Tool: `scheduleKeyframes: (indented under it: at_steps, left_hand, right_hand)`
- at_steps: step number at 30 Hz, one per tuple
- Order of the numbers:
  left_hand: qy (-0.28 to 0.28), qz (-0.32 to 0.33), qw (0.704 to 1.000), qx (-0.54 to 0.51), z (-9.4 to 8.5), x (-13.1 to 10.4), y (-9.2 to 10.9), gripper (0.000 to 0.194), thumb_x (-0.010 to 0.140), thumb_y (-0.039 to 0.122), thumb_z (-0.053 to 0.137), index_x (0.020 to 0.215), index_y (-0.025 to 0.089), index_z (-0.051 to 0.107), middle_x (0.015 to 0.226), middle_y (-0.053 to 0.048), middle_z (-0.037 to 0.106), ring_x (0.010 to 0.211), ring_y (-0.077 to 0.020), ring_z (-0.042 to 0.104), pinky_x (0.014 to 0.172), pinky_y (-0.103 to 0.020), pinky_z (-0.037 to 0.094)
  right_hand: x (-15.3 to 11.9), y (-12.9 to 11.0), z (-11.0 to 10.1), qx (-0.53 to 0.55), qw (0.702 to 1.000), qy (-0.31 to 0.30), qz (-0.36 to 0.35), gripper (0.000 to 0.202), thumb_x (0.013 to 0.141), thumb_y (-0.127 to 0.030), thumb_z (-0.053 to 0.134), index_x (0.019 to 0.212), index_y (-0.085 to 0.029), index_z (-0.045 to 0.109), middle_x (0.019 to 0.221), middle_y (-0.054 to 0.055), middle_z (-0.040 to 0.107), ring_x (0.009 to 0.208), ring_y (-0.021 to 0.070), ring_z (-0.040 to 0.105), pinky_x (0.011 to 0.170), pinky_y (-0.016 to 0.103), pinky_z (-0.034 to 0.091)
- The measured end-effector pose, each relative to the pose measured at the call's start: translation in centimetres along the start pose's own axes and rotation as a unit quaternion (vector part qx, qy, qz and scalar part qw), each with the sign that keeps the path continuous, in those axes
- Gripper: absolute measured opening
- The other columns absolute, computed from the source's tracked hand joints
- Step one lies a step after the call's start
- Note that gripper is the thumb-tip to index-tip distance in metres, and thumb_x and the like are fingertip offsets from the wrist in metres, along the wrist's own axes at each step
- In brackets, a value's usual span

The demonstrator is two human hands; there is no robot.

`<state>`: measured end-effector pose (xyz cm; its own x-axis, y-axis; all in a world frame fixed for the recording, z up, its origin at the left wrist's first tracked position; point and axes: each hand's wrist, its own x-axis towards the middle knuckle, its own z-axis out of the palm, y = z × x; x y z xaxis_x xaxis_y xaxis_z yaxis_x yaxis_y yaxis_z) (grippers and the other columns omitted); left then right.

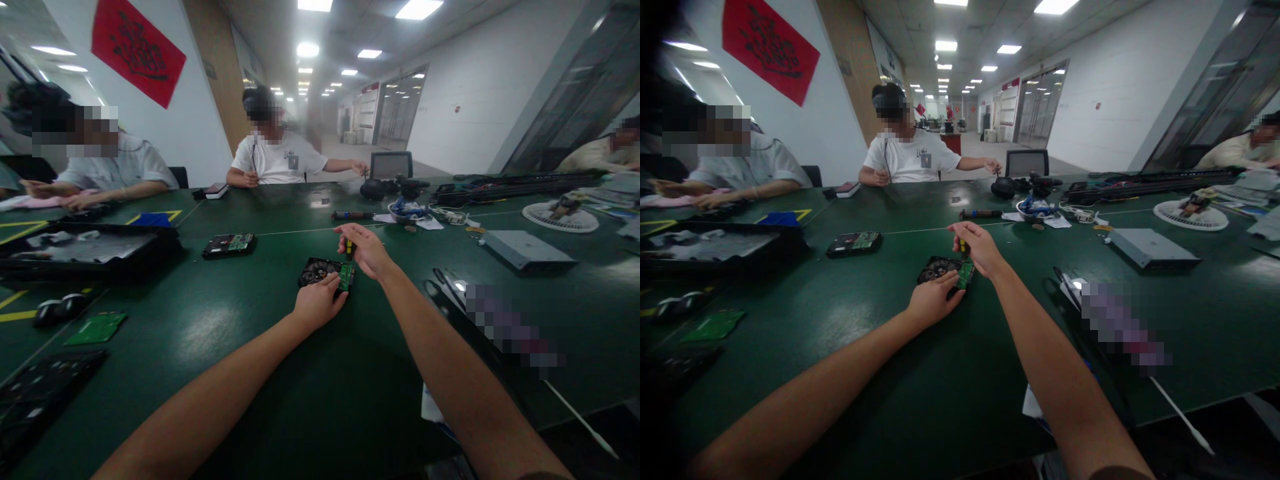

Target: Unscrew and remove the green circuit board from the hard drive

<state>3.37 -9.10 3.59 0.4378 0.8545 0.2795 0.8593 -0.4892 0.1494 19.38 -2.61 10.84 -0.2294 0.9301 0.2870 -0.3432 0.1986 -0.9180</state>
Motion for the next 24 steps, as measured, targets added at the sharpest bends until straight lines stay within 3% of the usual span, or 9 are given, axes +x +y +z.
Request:
scheduleKeyframes:
  at_steps: [6,12,15,19,24]
  left_hand:
    - [-0.003,-0.004,1.000,-0.002,-0.1,-0.1,0.1,0.045,0.099,0.049,0.051,0.136,0.027,0.063,0.150,-0.003,0.059,0.111,-0.0253,0.072,0.088,-0.037,0.061]
    - [0.000,0.002,1.000,-0.002,0.1,-0.1,-0.1,0.046,0.099,0.050,0.049,0.137,0.027,0.062,0.150,-0.002,0.058,0.112,-0.0253,0.071,0.087,-0.037,0.061]
    - [-0.001,0.001,1.000,-0.003,0.1,-0.1,-0.1,0.046,0.099,0.049,0.049,0.138,0.027,0.062,0.150,-0.002,0.058,0.112,-0.0251,0.071,0.088,-0.037,0.061]
    - [0.002,0.003,1.000,-0.006,0.0,-0.1,-0.1,0.045,0.099,0.048,0.051,0.137,0.027,0.061,0.150,-0.003,0.058,0.112,-0.0253,0.071,0.087,-0.037,0.061]
    - [-0.002,0.003,1.000,-0.008,-0.2,-0.1,0.0,0.045,0.099,0.048,0.052,0.138,0.027,0.061,0.151,-0.003,0.057,0.112,-0.0254,0.071,0.087,-0.037,0.062]
  right_hand:
    - [-0.2,-0.2,-0.2,-0.002,1.000,-0.012,0.005,0.026,0.088,-0.041,0.070,0.096,-0.017,0.075,0.074,0.000,0.063,0.068,0.0125,0.058,0.066,0.027,0.049]
    - [-0.3,-0.9,-0.1,-0.055,0.998,-0.018,0.024,0.035,0.084,-0.048,0.076,0.102,-0.019,0.073,0.074,0.000,0.067,0.067,0.0132,0.061,0.066,0.028,0.049]
    - [-0.2,-0.6,0.0,-0.045,0.999,0.001,0.019,0.031,0.082,-0.049,0.076,0.087,-0.019,0.069,0.063,-0.004,0.058,0.056,0.0098,0.053,0.056,0.025,0.043]
    - [-0.1,0.1,0.3,0.006,0.999,0.038,0.002,0.033,0.083,-0.047,0.074,0.072,-0.022,0.056,0.048,-0.010,0.039,0.040,0.0060,0.031,0.043,0.023,0.029]
    - [-0.2,0.4,0.7,0.010,0.998,0.066,-0.011,0.041,0.082,-0.053,0.073,0.068,-0.023,0.049,0.044,-0.012,0.033,0.036,0.0054,0.026,0.040,0.023,0.021]
